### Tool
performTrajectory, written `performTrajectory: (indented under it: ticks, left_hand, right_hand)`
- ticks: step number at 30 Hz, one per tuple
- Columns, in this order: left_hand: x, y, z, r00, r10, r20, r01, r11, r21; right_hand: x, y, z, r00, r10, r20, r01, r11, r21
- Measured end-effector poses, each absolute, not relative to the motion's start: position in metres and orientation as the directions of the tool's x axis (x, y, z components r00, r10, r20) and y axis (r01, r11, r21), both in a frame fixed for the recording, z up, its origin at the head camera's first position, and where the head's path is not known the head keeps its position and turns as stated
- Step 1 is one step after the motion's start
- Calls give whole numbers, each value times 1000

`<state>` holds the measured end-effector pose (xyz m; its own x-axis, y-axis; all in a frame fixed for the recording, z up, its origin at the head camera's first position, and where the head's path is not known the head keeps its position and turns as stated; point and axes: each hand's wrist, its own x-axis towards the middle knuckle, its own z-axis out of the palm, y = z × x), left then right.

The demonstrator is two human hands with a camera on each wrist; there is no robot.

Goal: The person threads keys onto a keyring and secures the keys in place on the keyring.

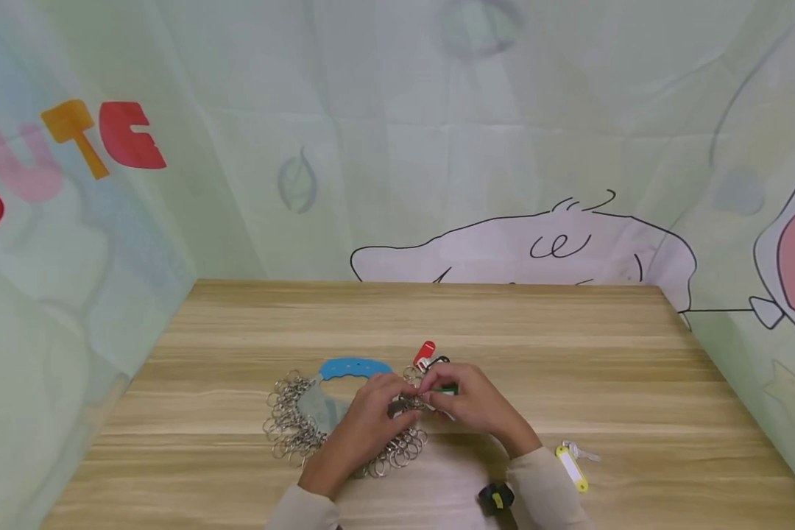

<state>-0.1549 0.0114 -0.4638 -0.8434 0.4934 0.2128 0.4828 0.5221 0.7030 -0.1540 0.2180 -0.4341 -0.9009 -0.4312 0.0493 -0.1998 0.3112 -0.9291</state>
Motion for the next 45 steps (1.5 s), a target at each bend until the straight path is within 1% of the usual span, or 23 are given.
performTrajectory:
  ticks: [2, 10, 16, 23, 27, 32, 35, 39, 41, 43, 45]
  left_hand:
    - [-155, 11, -464, -844, 494, 210, 480, 520, 706]
    - [-155, 11, -464, -847, 494, 195, 469, 521, 714]
    - [-157, 10, -465, -846, 496, 198, 476, 531, 701]
    - [-157, 10, -466, -839, 505, 201, 491, 545, 680]
    - [-157, 10, -465, -836, 511, 199, 496, 548, 674]
    - [-157, 10, -466, -831, 517, 205, 506, 550, 664]
    - [-157, 11, -465, -834, 516, 193, 498, 556, 666]
    - [-157, 11, -464, -835, 515, 196, 498, 553, 667]
    - [-157, 12, -464, -834, 513, 202, 501, 552, 667]
    - [-157, 12, -464, -837, 508, 202, 497, 553, 668]
    - [-157, 12, -464, -841, 503, 197, 489, 553, 674]
  right_hand:
    - [-157, 220, -443, -897, -438, 59, -213, 310, -926]
    - [-157, 220, -443, -895, -443, 57, -214, 311, -926]
    - [-157, 220, -445, -884, -460, 84, -246, 305, -920]
    - [-157, 220, -444, -894, -445, 54, -245, 384, -890]
    - [-157, 219, -445, -902, -427, 66, -266, 428, -864]
    - [-155, 217, -445, -897, -431, 93, -308, 460, -833]
    - [-155, 216, -445, -885, -449, 122, -364, 505, -783]
    - [-156, 215, -447, -850, -504, 154, -466, 582, -666]
    - [-155, 215, -447, -832, -530, 164, -502, 593, -629]
    - [-154, 217, -448, -830, -537, 152, -495, 583, -644]
    - [-154, 218, -449, -839, -526, 136, -456, 546, -703]
